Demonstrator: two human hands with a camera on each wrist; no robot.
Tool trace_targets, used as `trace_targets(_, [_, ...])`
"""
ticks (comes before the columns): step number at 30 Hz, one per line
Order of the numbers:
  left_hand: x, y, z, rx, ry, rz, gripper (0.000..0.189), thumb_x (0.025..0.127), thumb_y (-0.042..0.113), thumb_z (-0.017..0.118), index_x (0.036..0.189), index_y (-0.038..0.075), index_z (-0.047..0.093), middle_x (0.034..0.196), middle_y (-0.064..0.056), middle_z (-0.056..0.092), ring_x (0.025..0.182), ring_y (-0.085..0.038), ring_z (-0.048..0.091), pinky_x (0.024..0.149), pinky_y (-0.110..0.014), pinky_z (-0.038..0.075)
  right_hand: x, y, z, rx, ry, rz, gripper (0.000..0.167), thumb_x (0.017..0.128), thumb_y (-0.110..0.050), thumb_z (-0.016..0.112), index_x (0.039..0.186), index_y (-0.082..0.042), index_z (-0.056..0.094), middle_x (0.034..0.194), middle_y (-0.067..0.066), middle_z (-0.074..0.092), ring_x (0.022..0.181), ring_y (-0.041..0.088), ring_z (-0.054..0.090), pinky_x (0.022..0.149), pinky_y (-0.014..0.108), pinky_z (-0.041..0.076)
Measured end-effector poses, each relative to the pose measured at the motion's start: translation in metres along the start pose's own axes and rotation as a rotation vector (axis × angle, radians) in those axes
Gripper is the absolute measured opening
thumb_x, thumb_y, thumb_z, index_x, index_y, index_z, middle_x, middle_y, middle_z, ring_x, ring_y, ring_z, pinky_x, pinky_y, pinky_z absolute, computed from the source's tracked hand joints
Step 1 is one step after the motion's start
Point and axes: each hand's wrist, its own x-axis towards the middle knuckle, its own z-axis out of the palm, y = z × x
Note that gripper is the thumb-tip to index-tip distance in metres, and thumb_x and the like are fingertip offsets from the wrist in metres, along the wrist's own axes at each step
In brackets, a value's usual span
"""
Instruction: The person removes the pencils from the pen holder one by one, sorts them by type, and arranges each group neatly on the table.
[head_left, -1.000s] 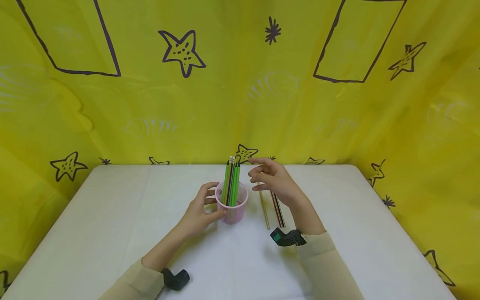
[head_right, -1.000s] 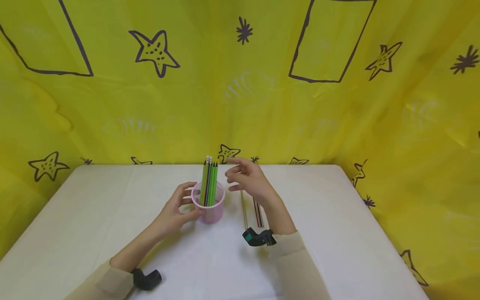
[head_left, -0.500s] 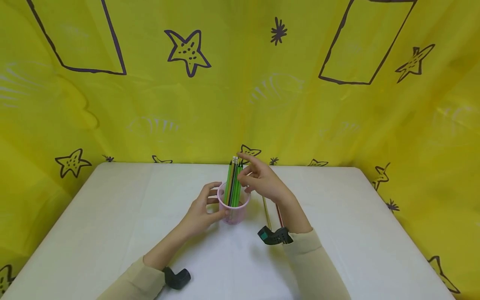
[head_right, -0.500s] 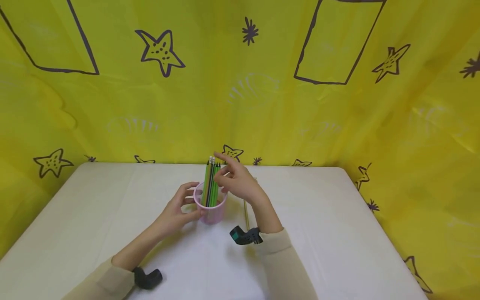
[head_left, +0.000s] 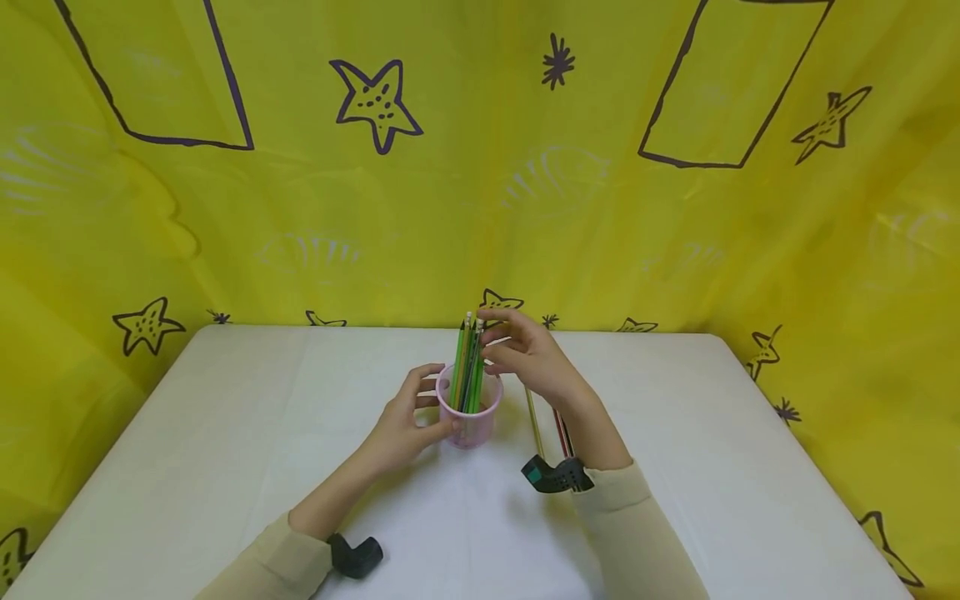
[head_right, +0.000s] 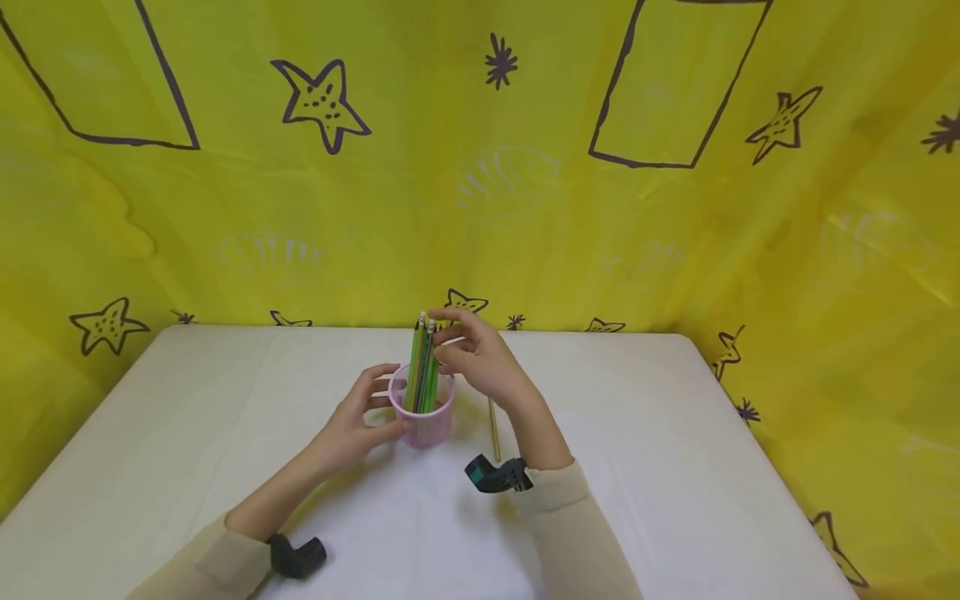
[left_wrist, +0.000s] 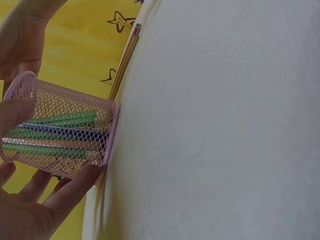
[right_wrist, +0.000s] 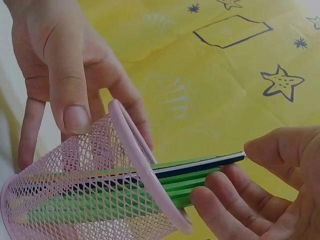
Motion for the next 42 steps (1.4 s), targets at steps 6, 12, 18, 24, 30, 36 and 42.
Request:
trace_targets(6, [0.0,-0.002,0.0,0.011,0.004,0.006,0.078,0.084,0.014,0.081,0.147,0.024,0.035,0.14,-0.014,0.054,0.124,-0.038,0.058,0.093,-0.052,0.055,0.001,0.001,0.003,0.063,-0.031,-0.018,0.045,0.098,-0.003,0.058,0.14,-0.015,0.05,0.123,0.021,0.06,0.11,0.034,0.065,0.091,0.048,0.057])
trace_targets(12, [0.001,-0.002,0.0,0.003,-0.004,0.018,0.078,0.085,0.013,0.08,0.147,0.022,0.035,0.14,-0.015,0.053,0.124,-0.038,0.057,0.092,-0.051,0.056,0.003,0.003,0.008,0.085,-0.049,-0.027,0.056,0.095,0.002,0.059,0.145,-0.017,0.044,0.122,0.022,0.06,0.109,0.034,0.065,0.089,0.044,0.058])
trace_targets(18, [0.0,-0.001,-0.001,0.014,-0.003,0.013,0.079,0.084,0.014,0.081,0.147,0.024,0.035,0.14,-0.013,0.054,0.124,-0.037,0.057,0.093,-0.051,0.055,0.004,0.005,0.014,0.032,-0.038,-0.007,0.049,0.093,-0.002,0.064,0.14,-0.011,0.05,0.122,0.017,0.062,0.11,0.031,0.065,0.094,0.042,0.056])
trace_targets(24, [0.0,-0.001,-0.001,0.01,-0.008,0.004,0.08,0.085,0.016,0.081,0.148,0.025,0.033,0.141,-0.013,0.053,0.126,-0.038,0.056,0.094,-0.051,0.055,0.004,0.006,0.021,-0.034,-0.05,0.009,0.043,0.092,-0.006,0.066,0.134,-0.005,0.055,0.12,0.015,0.063,0.108,0.028,0.064,0.096,0.043,0.054])
trace_targets(30, [0.0,-0.001,0.0,0.003,-0.008,-0.009,0.08,0.084,0.017,0.081,0.148,0.025,0.033,0.141,-0.013,0.053,0.126,-0.037,0.056,0.093,-0.05,0.056,0.005,0.008,0.025,-0.053,-0.057,-0.012,0.039,0.091,-0.004,0.069,0.128,-0.003,0.057,0.117,0.015,0.063,0.103,0.027,0.064,0.092,0.038,0.055])
trace_targets(36, [0.0,0.0,-0.001,0.009,-0.009,0.008,0.079,0.084,0.016,0.081,0.148,0.024,0.034,0.141,-0.014,0.053,0.125,-0.037,0.056,0.095,-0.05,0.055,0.006,0.009,0.027,-0.077,-0.059,-0.019,0.03,0.09,-0.004,0.07,0.118,-0.003,0.059,0.113,0.014,0.064,0.1,0.025,0.064,0.089,0.038,0.056])
trace_targets(42, [0.0,-0.001,-0.001,0.01,-0.007,0.007,0.079,0.085,0.016,0.081,0.148,0.024,0.033,0.141,-0.015,0.052,0.125,-0.038,0.056,0.094,-0.051,0.055,0.005,0.008,0.028,-0.053,-0.06,-0.032,0.026,0.09,-0.003,0.07,0.114,-0.001,0.059,0.11,0.015,0.066,0.098,0.024,0.065,0.088,0.036,0.056])
